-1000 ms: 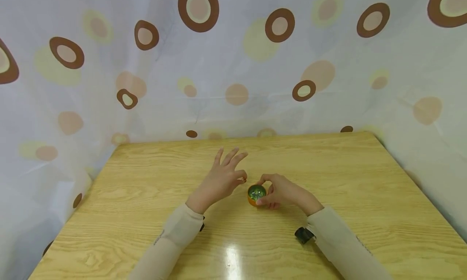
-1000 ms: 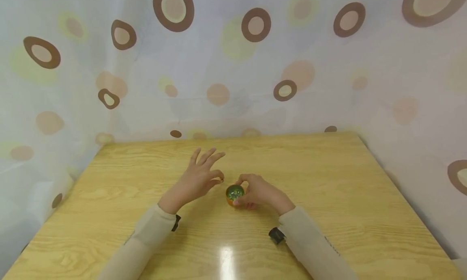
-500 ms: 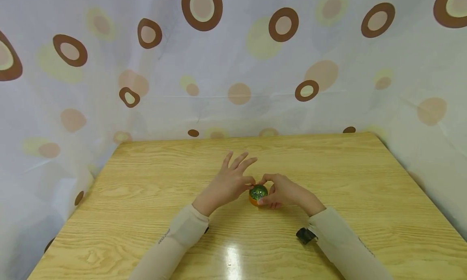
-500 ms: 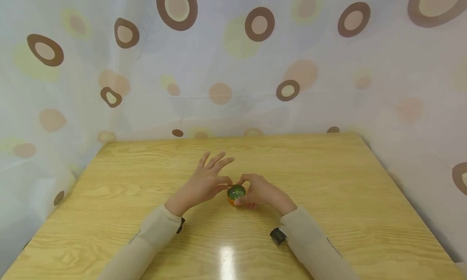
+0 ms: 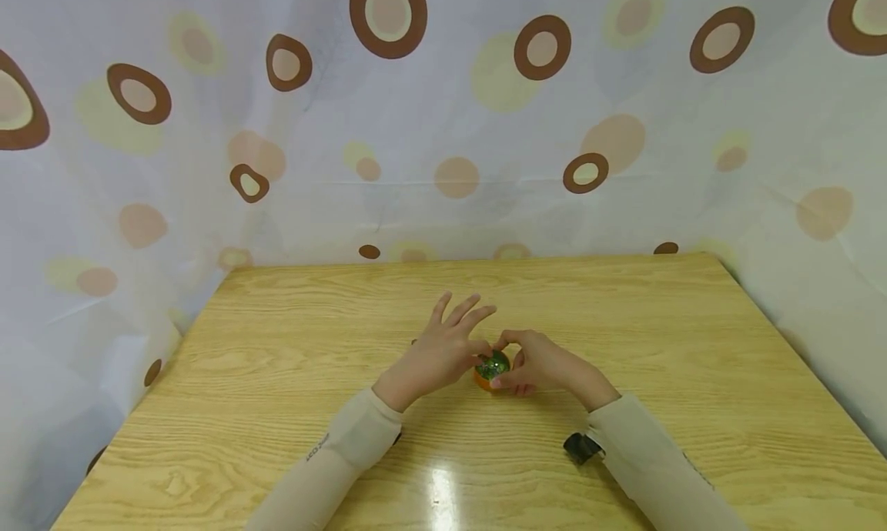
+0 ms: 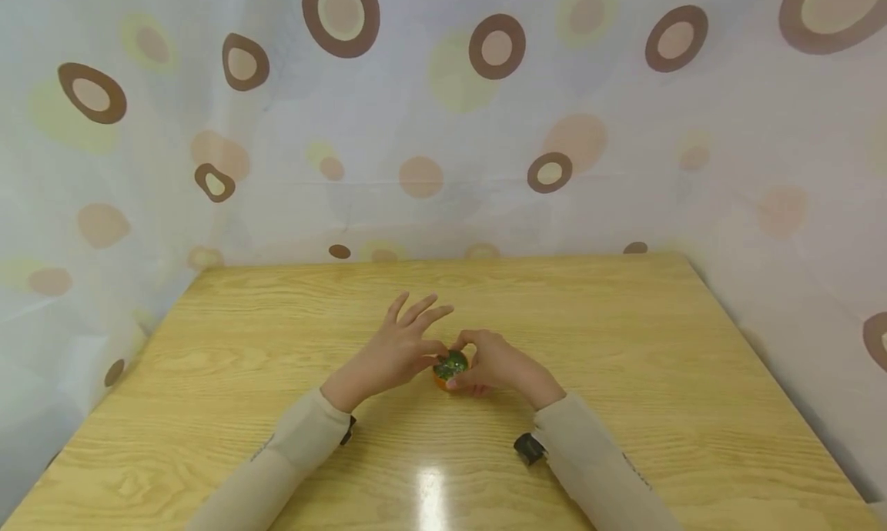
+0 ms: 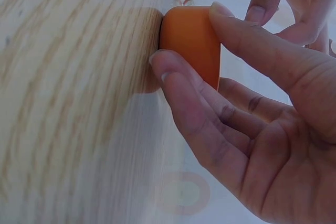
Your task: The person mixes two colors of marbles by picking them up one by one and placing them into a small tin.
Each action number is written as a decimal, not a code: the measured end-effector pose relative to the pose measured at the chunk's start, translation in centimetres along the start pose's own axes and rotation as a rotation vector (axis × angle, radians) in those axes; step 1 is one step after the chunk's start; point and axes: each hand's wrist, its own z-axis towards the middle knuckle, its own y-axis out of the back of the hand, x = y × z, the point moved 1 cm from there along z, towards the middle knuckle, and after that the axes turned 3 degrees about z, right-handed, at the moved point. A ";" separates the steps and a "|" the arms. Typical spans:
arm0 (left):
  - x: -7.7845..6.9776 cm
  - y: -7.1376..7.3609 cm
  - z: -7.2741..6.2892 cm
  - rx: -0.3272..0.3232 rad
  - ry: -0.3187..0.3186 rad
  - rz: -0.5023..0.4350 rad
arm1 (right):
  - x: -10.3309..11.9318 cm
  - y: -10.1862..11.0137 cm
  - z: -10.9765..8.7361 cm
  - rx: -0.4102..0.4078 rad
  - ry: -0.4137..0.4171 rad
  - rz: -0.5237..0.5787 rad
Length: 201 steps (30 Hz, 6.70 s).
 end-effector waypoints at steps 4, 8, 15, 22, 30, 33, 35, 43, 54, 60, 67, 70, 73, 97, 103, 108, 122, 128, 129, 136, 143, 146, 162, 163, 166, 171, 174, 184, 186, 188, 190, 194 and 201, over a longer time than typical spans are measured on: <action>0.2 0.2 0.0 -0.002 0.007 0.012 | 0.0 0.0 0.0 -0.001 0.002 -0.004; 0.6 0.4 -0.1 -0.002 0.022 0.017 | 0.0 0.0 0.1 -0.002 0.012 0.002; 2.2 1.4 -0.6 -0.035 0.079 -0.012 | -0.1 -0.1 0.1 -0.009 0.003 -0.010; 3.6 2.5 -1.1 -0.011 0.146 -0.022 | 0.1 0.0 0.1 -0.018 -0.013 -0.008; 4.9 2.1 -1.8 0.100 0.251 -0.053 | 0.0 -0.1 0.1 -0.018 -0.005 -0.005; 5.4 1.6 -2.2 0.141 0.311 -0.056 | 0.0 -0.1 0.0 -0.016 0.006 -0.007; 5.6 1.2 -2.4 0.170 0.348 -0.068 | 0.0 -0.2 0.0 -0.015 0.011 -0.007; 6.6 -0.6 -3.1 0.260 0.430 -0.124 | 0.0 -0.3 -0.2 -0.011 0.008 -0.003; 7.1 -1.3 -3.3 0.275 0.456 -0.142 | 0.0 -0.1 -0.1 -0.011 0.009 -0.013; 6.9 -1.3 -3.3 0.301 0.452 -0.143 | 0.1 -0.2 -0.2 -0.009 0.009 -0.009; 6.8 -1.3 -3.2 0.328 0.449 -0.113 | 0.3 -0.1 -0.2 -0.012 0.007 -0.010; 6.9 -1.4 -3.2 0.335 0.459 -0.111 | 0.3 -0.2 -0.2 -0.014 0.009 -0.014; 6.9 -1.6 -3.3 0.335 0.463 -0.108 | 0.3 -0.2 -0.2 -0.016 0.007 -0.017; 6.0 -0.3 -2.8 0.230 0.395 -0.084 | 0.3 -0.2 -0.2 -0.027 -0.004 0.000; 5.2 0.7 -2.2 0.163 0.350 -0.064 | 0.2 -0.2 -0.3 -0.025 0.001 -0.001; 4.7 1.0 -1.8 0.091 0.294 -0.010 | 0.2 -0.3 -0.3 -0.026 -0.008 0.002; 1.9 2.0 -0.6 -0.076 0.121 0.030 | 0.2 -0.3 -0.3 -0.026 -0.006 -0.001; 1.0 1.5 -0.4 -0.052 0.078 0.088 | 0.2 -0.2 -0.3 -0.018 0.004 -0.004; 0.9 1.4 -0.4 -0.049 0.071 0.088 | 0.1 -0.2 -0.3 -0.018 0.005 -0.004; -0.1 1.3 -0.2 -0.049 0.028 0.098 | 0.1 -0.2 -0.3 -0.013 0.020 0.002; -0.8 1.3 0.1 -0.013 0.004 0.102 | -0.1 0.1 -0.4 -0.010 0.027 0.000; -0.9 1.1 0.1 0.006 0.000 0.096 | -0.1 0.1 -0.4 -0.007 0.025 -0.003; -0.3 1.0 0.1 -0.024 0.004 0.120 | 0.3 -0.2 -0.4 -0.009 0.013 0.004; -0.2 1.2 0.1 -0.023 0.004 0.126 | 0.3 -0.2 -0.4 -0.011 0.012 0.000; 0.3 1.8 0.1 -0.011 0.008 0.135 | 0.3 -0.1 -0.3 -0.013 0.009 -0.007; 1.2 2.2 -0.6 0.033 0.021 0.164 | 0.3 -0.1 -0.1 -0.013 0.003 -0.027; 1.8 2.2 -1.1 0.068 0.030 0.153 | 0.3 -0.1 -0.1 -0.013 0.006 -0.035; 3.9 1.6 -3.7 0.097 0.048 0.147 | 0.5 -0.2 -0.5 -0.019 0.003 -0.018; 4.3 1.5 -4.2 0.105 0.046 0.129 | 0.5 -0.2 -0.6 -0.023 0.002 -0.019; 4.5 1.3 -4.6 0.117 0.044 0.100 | 0.4 -0.2 -0.6 -0.023 0.003 -0.022; 4.7 1.2 -4.9 0.136 0.039 0.083 | 0.4 -0.2 -0.6 -0.027 0.000 -0.020; 4.9 1.1 -5.4 0.187 0.024 0.060 | 0.4 -0.2 -0.6 -0.025 0.004 -0.017; 4.9 1.0 -5.8 0.283 0.031 0.026 | 0.5 -0.2 -0.7 -0.022 0.018 -0.018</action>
